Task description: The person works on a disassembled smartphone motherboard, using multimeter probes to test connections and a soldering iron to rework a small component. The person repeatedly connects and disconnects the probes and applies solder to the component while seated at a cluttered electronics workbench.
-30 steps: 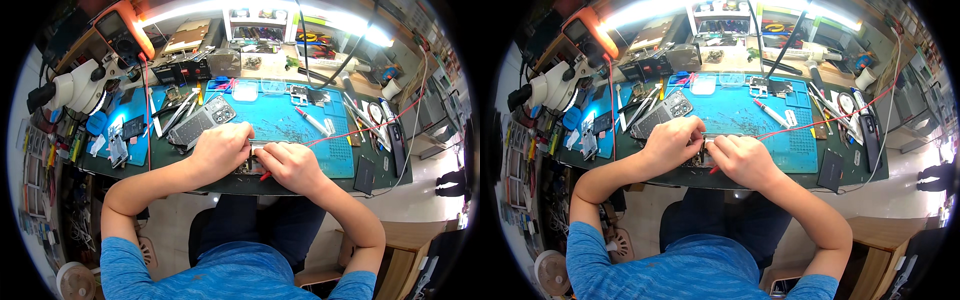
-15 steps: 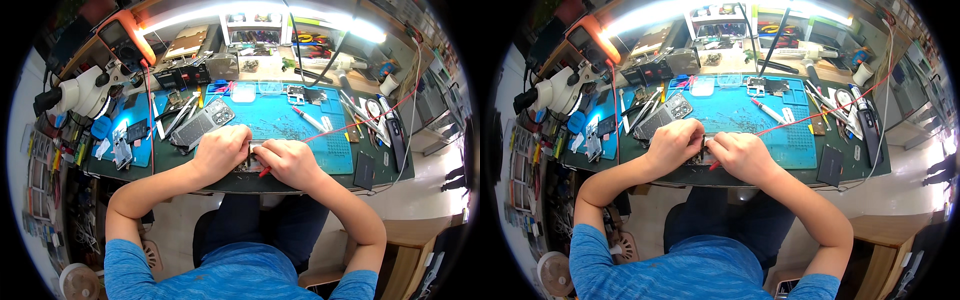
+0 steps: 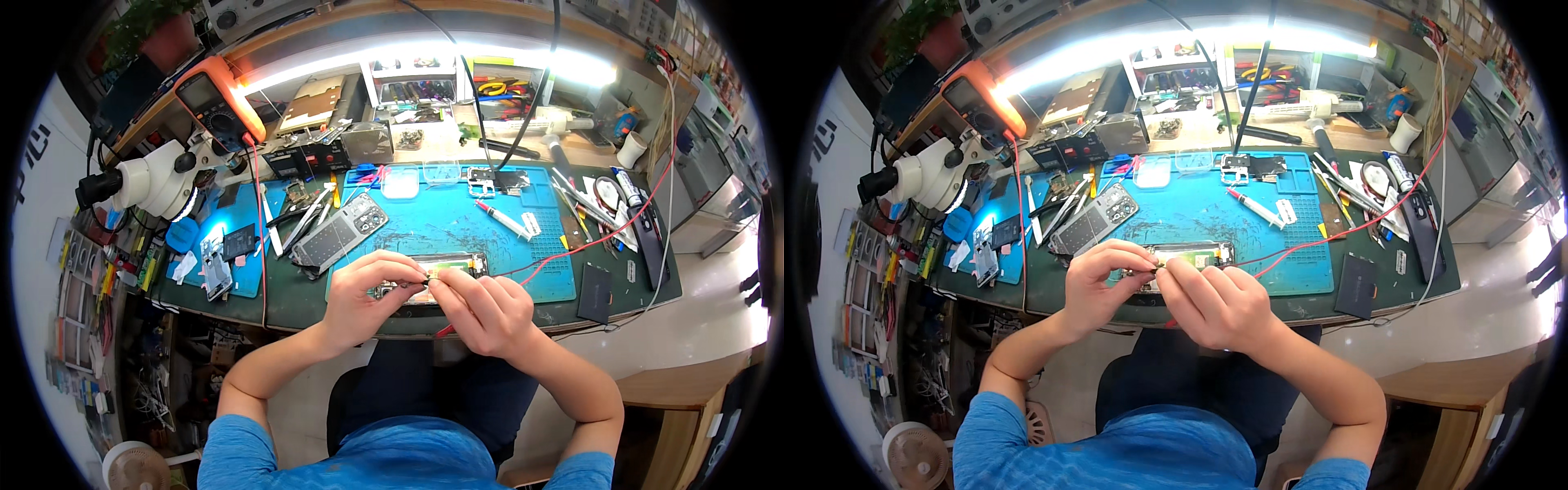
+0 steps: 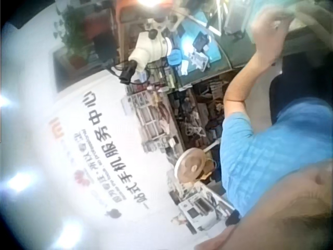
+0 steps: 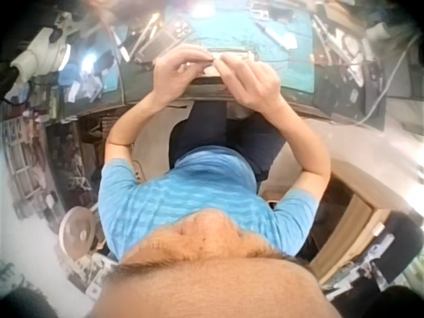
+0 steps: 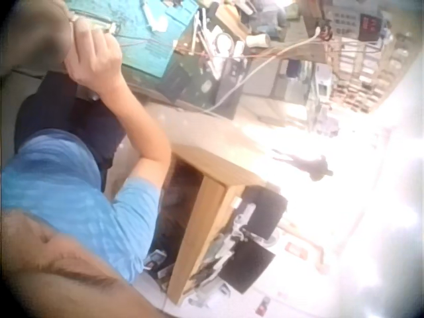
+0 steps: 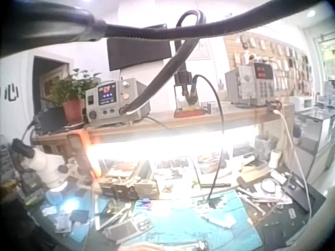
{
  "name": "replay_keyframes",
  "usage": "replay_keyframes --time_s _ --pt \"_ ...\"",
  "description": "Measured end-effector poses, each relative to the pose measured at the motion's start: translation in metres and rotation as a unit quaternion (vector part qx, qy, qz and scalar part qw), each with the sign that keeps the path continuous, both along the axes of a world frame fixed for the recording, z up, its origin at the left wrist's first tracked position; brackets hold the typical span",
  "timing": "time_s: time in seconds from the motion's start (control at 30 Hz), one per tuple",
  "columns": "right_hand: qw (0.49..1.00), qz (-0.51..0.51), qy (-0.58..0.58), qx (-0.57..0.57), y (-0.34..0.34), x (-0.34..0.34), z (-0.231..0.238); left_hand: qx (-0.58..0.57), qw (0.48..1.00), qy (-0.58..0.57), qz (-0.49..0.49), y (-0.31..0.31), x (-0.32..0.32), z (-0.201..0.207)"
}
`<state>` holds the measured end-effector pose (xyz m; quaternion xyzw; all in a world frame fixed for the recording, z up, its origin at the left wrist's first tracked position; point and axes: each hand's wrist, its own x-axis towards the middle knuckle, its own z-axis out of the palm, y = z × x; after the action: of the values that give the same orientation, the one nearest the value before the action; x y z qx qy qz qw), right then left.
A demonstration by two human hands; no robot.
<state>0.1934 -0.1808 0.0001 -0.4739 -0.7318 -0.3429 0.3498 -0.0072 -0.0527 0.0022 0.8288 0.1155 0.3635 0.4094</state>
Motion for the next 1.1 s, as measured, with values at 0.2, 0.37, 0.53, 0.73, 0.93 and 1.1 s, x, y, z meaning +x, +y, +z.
replay_keyframes --time_s 0.2,0.37,0.53,0.73,0.93,1.1 --pt "0.994 0.067 0.086 -0.019 -0.018 -0.005 -0.003 0.119 0.986 -0.116 -0.019 0.005 0.005 -0.019" --pt "0.951 0.186 0.219 -0.112 -0.028 -0.005 0.012 0.173 0.964 -0.197 -0.041 0.008 0.008 -0.020" --pt "0.977 0.160 0.121 -0.069 -0.029 0.008 0.012 0.253 0.953 -0.162 -0.043 0.010 0.007 -0.008" --pt "0.985 0.114 0.129 -0.030 -0.026 0.006 0.009 0.283 0.942 -0.165 -0.066 0.009 0.013 -0.005" --pt "0.985 0.117 0.126 -0.028 -0.026 0.008 0.010 0.307 0.936 -0.156 -0.073 0.010 0.012 -0.004" --pt "0.988 0.107 0.112 -0.015 -0.026 0.008 0.009 0.302 0.939 -0.144 -0.084 0.010 0.014 -0.002"
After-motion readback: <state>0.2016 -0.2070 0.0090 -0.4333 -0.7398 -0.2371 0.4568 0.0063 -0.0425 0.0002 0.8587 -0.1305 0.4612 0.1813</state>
